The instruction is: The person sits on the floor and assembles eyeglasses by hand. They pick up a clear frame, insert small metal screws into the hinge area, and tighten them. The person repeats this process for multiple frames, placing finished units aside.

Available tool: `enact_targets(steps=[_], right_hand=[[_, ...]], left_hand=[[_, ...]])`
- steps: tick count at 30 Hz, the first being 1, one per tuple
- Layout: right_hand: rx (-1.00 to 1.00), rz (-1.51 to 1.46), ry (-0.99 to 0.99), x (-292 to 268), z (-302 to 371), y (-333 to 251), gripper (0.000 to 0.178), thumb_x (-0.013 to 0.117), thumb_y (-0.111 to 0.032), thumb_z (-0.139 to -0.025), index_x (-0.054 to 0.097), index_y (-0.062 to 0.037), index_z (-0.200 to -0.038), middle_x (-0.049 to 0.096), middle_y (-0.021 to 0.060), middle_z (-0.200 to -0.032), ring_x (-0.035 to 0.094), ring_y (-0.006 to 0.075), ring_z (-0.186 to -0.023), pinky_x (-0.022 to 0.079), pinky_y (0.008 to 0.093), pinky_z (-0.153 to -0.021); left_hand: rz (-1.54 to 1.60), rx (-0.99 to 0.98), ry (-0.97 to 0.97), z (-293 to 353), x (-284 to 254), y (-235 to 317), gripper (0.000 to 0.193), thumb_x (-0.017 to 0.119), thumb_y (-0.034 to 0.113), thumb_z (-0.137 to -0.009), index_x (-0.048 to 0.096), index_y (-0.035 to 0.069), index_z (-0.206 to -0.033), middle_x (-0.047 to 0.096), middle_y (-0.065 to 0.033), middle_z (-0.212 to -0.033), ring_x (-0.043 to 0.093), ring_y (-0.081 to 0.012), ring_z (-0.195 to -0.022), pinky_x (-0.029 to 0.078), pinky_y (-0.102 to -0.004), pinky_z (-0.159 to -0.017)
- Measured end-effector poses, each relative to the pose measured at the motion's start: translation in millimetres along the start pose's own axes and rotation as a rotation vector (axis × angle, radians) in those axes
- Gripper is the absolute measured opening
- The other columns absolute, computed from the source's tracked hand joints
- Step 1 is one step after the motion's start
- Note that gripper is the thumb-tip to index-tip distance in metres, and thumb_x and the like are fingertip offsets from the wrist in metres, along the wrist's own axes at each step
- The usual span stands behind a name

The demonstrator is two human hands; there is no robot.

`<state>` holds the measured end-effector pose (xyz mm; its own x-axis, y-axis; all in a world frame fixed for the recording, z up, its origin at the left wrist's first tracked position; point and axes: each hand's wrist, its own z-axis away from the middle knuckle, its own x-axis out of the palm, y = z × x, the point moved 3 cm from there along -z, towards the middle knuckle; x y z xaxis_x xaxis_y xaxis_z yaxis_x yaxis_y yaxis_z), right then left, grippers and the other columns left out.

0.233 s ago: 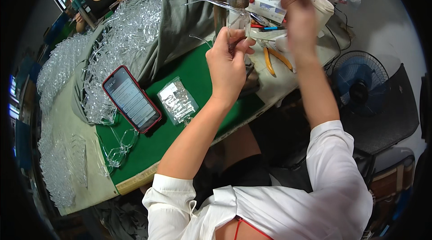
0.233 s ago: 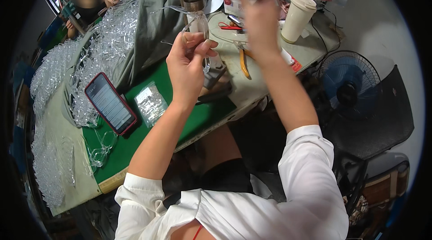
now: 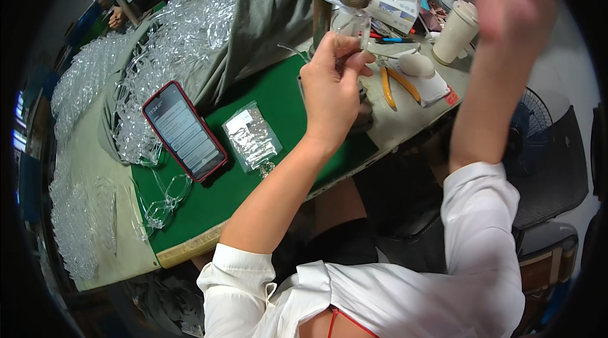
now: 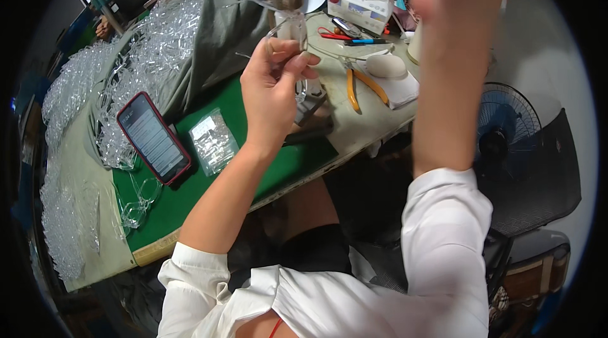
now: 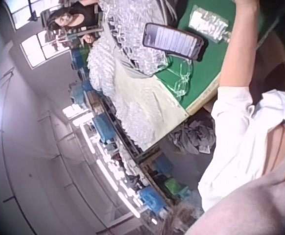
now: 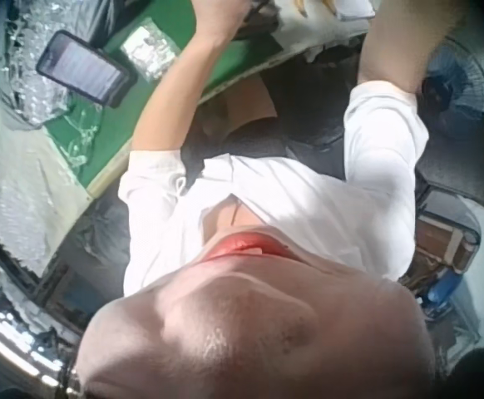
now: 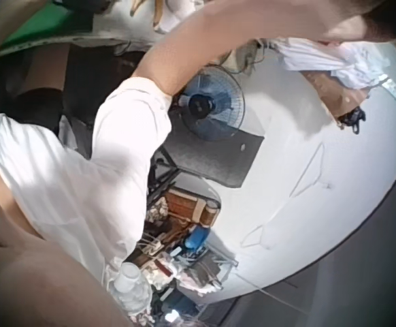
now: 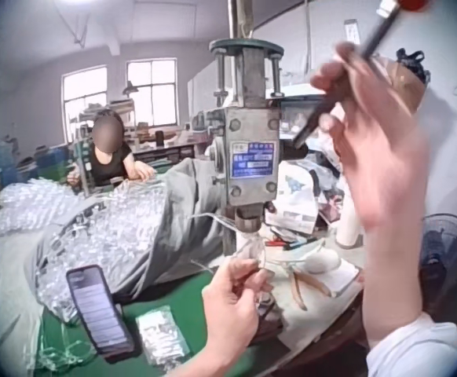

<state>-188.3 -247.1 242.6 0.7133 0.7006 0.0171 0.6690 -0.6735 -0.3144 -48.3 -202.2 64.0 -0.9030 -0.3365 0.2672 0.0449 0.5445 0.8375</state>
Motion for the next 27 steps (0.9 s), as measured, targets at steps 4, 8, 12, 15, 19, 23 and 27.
enact_targets(steps=[4,8,12,15,19,23,27], right_hand=[[-0.315,0.082,0.24,2.7,50.2,17.4,0.013,0.059,0.001,-0.088,0.06,-0.0082,-0.098,0.063,0.0113,-0.092,0.059,0.0232,-0.09,0.043,0.0342,-0.07],[-0.139,0.154,0.207,-16.6,27.4,22.7,0.016,0.053,0.003,-0.09,0.058,0.0037,-0.105,0.064,0.0185,-0.106,0.058,0.0233,-0.098,0.042,0.0306,-0.077],[0.087,0.334,0.363,-47.3,-3.0,11.0,0.039,0.053,-0.003,-0.091,0.048,0.0095,-0.128,0.056,0.0187,-0.128,0.053,0.0199,-0.112,0.042,0.0279,-0.093],[0.016,0.274,0.323,32.0,48.8,35.4,0.035,0.057,-0.005,-0.089,0.051,0.0045,-0.122,0.056,0.0134,-0.128,0.052,0.0191,-0.116,0.038,0.0322,-0.102],[0.145,0.665,-0.514,128.8,155.3,61.2,0.037,0.072,-0.014,-0.079,0.056,-0.0093,-0.112,0.062,0.0071,-0.12,0.048,0.0271,-0.124,0.037,0.0401,-0.1],[0.212,0.597,-0.816,183.8,221.6,58.4,0.045,0.072,-0.043,-0.078,0.056,-0.0124,-0.108,0.059,0.001,-0.126,0.037,0.0277,-0.135,0.029,0.0423,-0.098],[0.175,0.683,-0.9,196.7,224.6,64.7,0.048,0.065,-0.05,-0.081,0.056,-0.0125,-0.109,0.056,0.0009,-0.134,0.034,0.0269,-0.138,0.028,0.0429,-0.099]], left_hand=[[0.046,-0.02,-0.011,3.2,6.0,0.0,0.007,0.056,-0.007,-0.089,0.055,-0.006,-0.096,0.068,-0.0122,-0.084,0.069,-0.0153,-0.072,0.054,-0.027,-0.063],[-0.036,-0.016,-0.071,-2.5,-12.2,10.0,0.005,0.055,-0.005,-0.092,0.052,-0.004,-0.096,0.066,-0.0094,-0.082,0.064,-0.0131,-0.072,0.051,-0.0261,-0.066],[-0.139,-0.061,-0.238,28.9,-43.5,55.0,0.027,0.064,0.005,-0.088,0.05,-0.001,-0.11,0.064,-0.0108,-0.094,0.062,-0.0148,-0.078,0.051,-0.0278,-0.071],[-0.212,-0.018,-0.294,84.7,-104.7,98.1,0.063,0.059,-0.004,-0.081,0.031,0.006,-0.136,0.055,-0.0121,-0.107,0.06,-0.0187,-0.097,0.053,-0.0364,-0.089],[-0.277,-0.017,-0.108,149.9,-175.3,155.6,0.087,0.044,-0.007,-0.074,0.009,0.01,-0.152,0.047,-0.0152,-0.12,0.05,-0.0208,-0.112,0.051,-0.0445,-0.096],[-0.785,-0.121,-0.106,196.6,-242.1,209.5,0.053,0.041,-0.005,-0.093,0.035,0.002,-0.145,0.052,-0.0163,-0.126,0.059,-0.0224,-0.105,0.052,-0.0412,-0.094],[-1.53,0.259,0.243,218.0,-286.7,245.2,0.053,0.054,-0.013,-0.085,0.046,0.001,-0.135,0.052,-0.0148,-0.135,0.054,-0.0248,-0.119,0.046,-0.0365,-0.102]])
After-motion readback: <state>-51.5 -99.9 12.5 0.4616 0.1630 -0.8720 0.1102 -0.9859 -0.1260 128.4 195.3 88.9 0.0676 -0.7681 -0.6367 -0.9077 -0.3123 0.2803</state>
